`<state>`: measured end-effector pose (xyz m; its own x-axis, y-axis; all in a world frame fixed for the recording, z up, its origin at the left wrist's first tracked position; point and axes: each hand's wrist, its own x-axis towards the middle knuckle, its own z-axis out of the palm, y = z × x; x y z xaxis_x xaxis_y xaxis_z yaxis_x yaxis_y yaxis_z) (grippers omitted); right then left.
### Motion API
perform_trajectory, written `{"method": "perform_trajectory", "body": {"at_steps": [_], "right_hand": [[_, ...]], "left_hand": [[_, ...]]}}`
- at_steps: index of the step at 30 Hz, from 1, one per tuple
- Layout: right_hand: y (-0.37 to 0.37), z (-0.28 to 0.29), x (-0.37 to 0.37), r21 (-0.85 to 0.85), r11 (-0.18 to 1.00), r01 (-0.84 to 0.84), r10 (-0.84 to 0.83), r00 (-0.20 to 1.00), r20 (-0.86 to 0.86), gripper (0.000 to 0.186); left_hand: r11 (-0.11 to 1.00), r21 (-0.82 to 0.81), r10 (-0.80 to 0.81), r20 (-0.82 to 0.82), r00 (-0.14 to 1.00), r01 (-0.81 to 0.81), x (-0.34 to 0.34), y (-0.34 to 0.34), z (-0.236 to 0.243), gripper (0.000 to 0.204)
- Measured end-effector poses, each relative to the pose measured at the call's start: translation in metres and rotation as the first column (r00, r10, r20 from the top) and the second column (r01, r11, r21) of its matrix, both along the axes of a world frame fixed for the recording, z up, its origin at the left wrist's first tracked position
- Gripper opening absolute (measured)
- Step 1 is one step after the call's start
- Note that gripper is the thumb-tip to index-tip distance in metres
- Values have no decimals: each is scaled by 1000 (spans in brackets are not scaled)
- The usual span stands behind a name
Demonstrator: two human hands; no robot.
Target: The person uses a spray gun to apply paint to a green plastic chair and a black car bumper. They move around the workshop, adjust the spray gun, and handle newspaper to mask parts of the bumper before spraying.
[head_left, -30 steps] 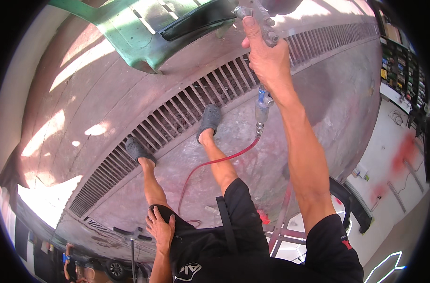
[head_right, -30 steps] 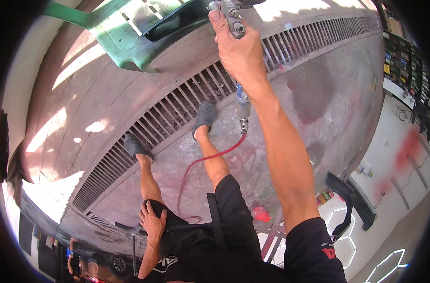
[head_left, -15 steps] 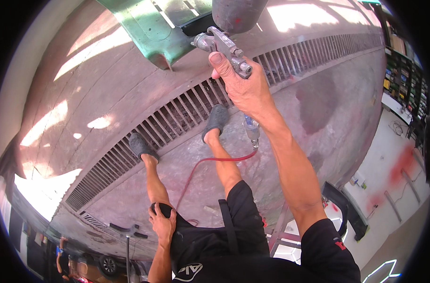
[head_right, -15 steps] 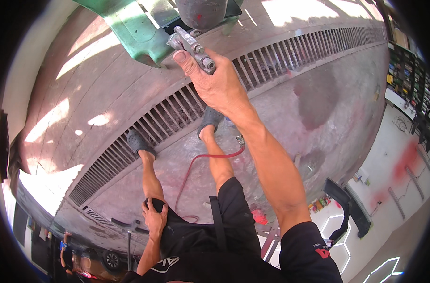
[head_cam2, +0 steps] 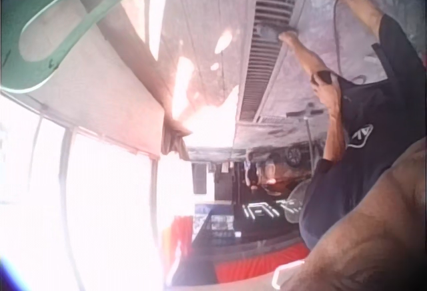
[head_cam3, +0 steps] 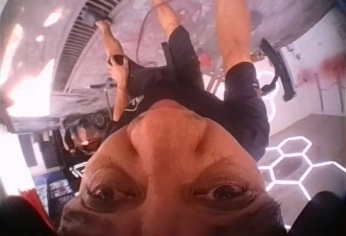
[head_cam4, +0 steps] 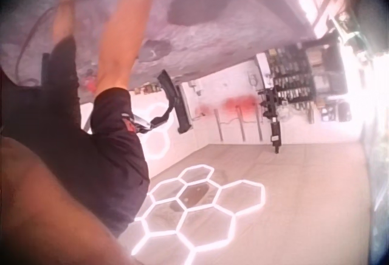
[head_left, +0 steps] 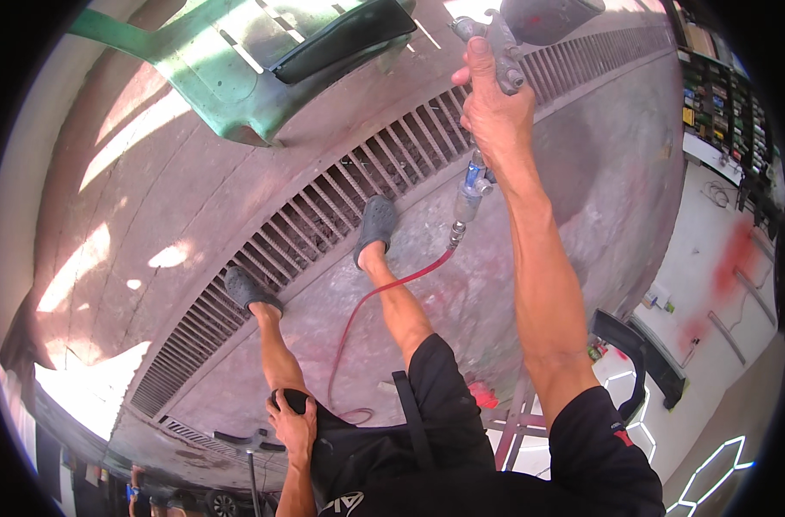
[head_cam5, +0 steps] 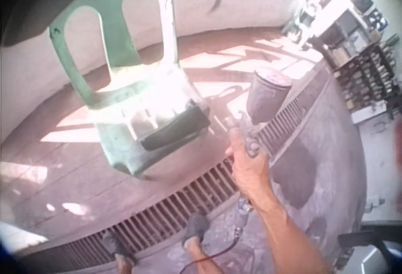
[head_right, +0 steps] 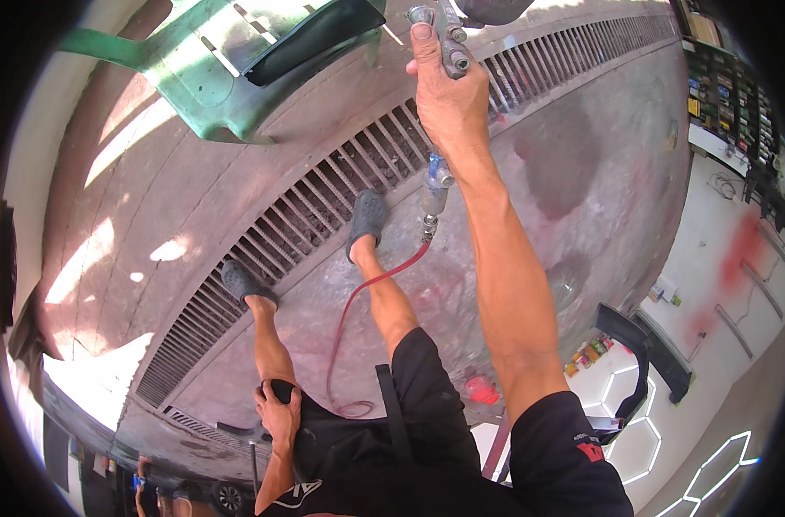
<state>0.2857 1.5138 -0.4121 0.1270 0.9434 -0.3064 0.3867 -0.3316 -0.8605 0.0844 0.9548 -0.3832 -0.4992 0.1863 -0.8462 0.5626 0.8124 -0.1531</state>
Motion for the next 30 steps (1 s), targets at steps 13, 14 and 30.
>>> {"method": "perform_trajectory", "body": {"at_steps": [13, 14, 30], "right_hand": [[-96, 4, -60, -185, 920, -345, 295, 922, -251, 65], [-95, 6, -57, -220, 909, -354, 298, 921, -251, 65], [-41, -30, 16, 15, 994, 106, -103, 986, -127, 67]], "left_hand": [[999, -42, 4, -21, 1000, -5, -1, 1, 1, 81], [999, -37, 3, -26, 1000, -4, 0, 0, 1, 81], [998, -8, -58, -21, 998, 57, -1, 1, -2, 80]]}}
